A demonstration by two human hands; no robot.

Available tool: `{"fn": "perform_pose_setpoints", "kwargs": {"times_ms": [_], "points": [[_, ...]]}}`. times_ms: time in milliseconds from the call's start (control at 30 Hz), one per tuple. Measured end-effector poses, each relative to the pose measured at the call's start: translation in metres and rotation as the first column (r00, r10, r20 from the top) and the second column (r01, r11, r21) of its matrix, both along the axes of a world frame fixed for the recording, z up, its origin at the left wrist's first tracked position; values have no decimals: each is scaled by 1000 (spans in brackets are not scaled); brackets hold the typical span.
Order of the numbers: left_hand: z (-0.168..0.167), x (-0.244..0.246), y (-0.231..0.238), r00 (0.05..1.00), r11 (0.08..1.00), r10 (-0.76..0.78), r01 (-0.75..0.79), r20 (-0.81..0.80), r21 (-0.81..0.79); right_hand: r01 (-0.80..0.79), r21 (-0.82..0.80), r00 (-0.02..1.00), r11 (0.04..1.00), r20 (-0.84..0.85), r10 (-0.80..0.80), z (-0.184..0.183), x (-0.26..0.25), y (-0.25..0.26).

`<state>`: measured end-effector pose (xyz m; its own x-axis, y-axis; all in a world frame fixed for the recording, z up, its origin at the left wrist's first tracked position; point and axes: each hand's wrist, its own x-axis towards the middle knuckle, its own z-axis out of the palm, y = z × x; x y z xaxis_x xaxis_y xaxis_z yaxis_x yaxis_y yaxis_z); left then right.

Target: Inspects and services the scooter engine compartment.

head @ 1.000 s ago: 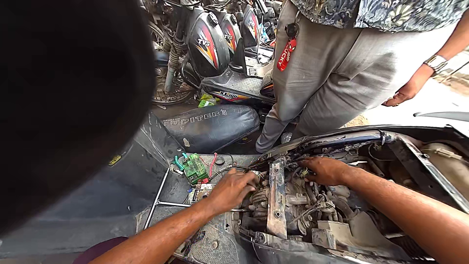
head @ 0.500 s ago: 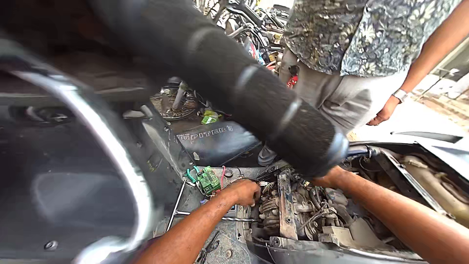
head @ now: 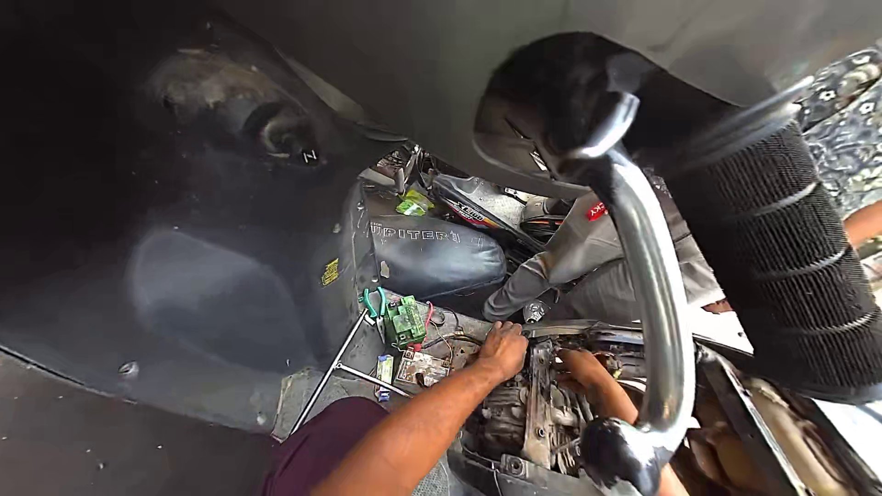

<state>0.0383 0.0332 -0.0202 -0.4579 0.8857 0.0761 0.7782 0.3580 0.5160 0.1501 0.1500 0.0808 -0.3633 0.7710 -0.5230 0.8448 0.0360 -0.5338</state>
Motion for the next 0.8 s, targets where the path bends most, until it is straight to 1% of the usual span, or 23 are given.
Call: {"fn": "perform_pose_setpoints", "kwargs": {"times_ms": [67,133,167,233,300,367,400,467,600,733,800], "points": [[-5,5,3,998,1000,-8,8,-55,-9,153,-138,982,979,-86,-166,-2,-1,0],[-7,7,1,998,999,-2,0,-63,-37,272,-248,940,930,-136,-312,-7,-3,-1],[-7,6,0,999,998,6,-9,-52,-60,317,-281,917,906,-154,-368,-12,-5,-1],[-5,0,-3,1000,995,24,-23,14,-95,347,-330,888,878,-185,-421,-26,-9,-3],[2,-6,-6,982,988,65,-38,175,-149,356,-328,880,875,-199,-432,-33,-14,-7],[5,-13,-7,922,974,112,-27,370,-226,346,-311,894,885,-178,-411,-33,-18,-8],[5,-17,-7,896,963,133,-16,424,-269,333,-322,904,886,-157,-397,-33,-19,-5],[3,-22,-5,880,947,152,0,449,-321,312,-374,918,873,-118,-379,-36,-21,2],[-5,-30,1,885,970,93,23,456,-242,309,-445,912,841,-111,-394,-46,-21,12],[-6,-37,1,891,977,112,-18,440,-213,304,-484,914,821,-93,-394,-50,-22,19],[-8,-44,2,900,978,114,-27,420,-206,277,-524,910,805,-127,-396,-53,-24,20]]}}
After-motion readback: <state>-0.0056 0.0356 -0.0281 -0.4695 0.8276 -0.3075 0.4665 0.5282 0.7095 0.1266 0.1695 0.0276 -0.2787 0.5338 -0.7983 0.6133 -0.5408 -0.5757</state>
